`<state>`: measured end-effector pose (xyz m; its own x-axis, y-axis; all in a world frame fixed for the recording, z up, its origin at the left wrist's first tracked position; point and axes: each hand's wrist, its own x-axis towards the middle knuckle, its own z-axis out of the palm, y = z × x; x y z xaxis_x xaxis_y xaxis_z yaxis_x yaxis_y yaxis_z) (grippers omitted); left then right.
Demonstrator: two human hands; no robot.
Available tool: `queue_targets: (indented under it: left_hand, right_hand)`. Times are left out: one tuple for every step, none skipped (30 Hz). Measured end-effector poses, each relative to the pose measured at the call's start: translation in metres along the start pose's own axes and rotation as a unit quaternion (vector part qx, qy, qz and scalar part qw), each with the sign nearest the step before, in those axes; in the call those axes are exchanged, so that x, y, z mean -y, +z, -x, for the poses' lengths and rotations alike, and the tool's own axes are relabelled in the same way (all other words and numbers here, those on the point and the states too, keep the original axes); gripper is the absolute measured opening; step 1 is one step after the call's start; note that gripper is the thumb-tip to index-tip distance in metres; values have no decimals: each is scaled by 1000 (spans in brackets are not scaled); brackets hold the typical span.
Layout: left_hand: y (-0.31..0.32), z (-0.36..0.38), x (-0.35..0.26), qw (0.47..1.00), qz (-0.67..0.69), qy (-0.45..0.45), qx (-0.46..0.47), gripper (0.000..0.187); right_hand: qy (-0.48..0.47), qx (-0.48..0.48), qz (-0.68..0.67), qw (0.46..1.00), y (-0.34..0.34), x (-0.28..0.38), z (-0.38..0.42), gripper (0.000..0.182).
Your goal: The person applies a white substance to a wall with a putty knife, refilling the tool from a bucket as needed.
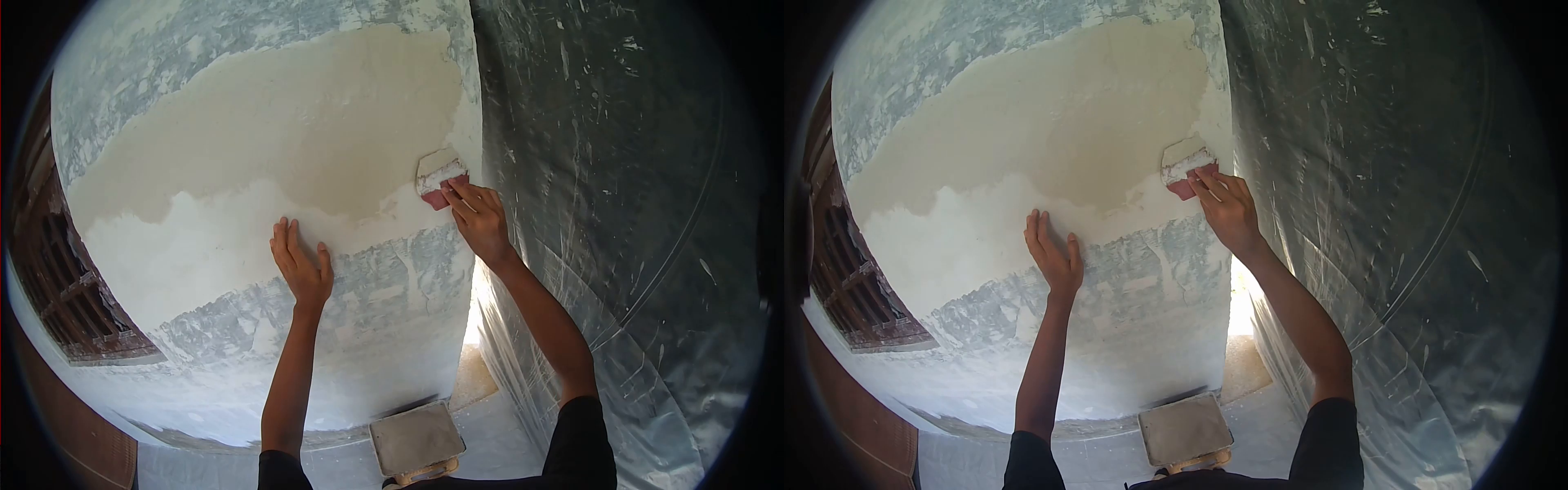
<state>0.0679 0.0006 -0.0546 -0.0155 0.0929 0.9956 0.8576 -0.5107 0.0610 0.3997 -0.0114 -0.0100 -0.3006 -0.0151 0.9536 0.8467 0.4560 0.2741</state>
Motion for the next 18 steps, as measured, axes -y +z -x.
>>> queue_targets:
  left_hand:
    - [1,0,0,1000,-12,4,-1,59]
    - [1,1,1,1000,-8,4,-1,59]
    - [2,2,1,1000,-16,11,-6,58]
    - [3,1,1,999,-24,18,-13,58]
    - [3,1,1,1000,-21,18,-13,58]
    - [3,2,2,999,-26,19,-14,57]
    - [4,2,2,999,-32,20,-17,57]
    - [4,2,3,999,-30,19,-18,57]
    - [4,3,4,999,-30,20,-11,58]
    - [4,3,5,999,-29,22,-4,59]
    - [4,3,5,999,-27,21,-3,59]
    - [4,3,5,999,-29,23,-4,59]
    - [4,3,5,999,-31,24,-6,59]
    - [5,3,5,999,-29,23,-6,59]
    - [5,3,5,999,-33,25,-8,59]
    - [5,3,5,999,-37,27,-10,58]
    - [5,3,5,999,-35,26,-9,58]
    - [5,3,5,999,-38,28,-10,58]
  right_hand:
    - [0,1,4,1000,0,2,-3,36]
    - [-2,3,10,1000,-1,5,-7,33]
    - [-4,5,16,1000,-2,8,-9,30]
    - [-4,6,19,1000,-2,11,-12,30]
    - [0,11,26,1000,-3,13,-14,27]
    - [4,16,32,999,-3,15,-15,26]
    - [3,17,35,999,-2,16,-16,26]
    - [5,29,45,999,-2,18,-17,24]
    - [8,41,55,998,-1,19,-17,24]
    - [7,42,57,997,-1,20,-18,24]
    - [2,55,64,996,-2,22,-19,25]
    - [-3,68,71,995,-2,23,-18,26]
    - [-3,70,73,995,-2,23,-18,26]
    - [-3,84,74,994,-2,24,-17,27]
    - [-2,98,75,992,-2,25,-17,27]
    - [-2,99,76,992,-2,26,-17,27]
    - [-4,107,72,992,-2,27,-17,28]
    - [-6,114,67,991,-3,28,-16,28]
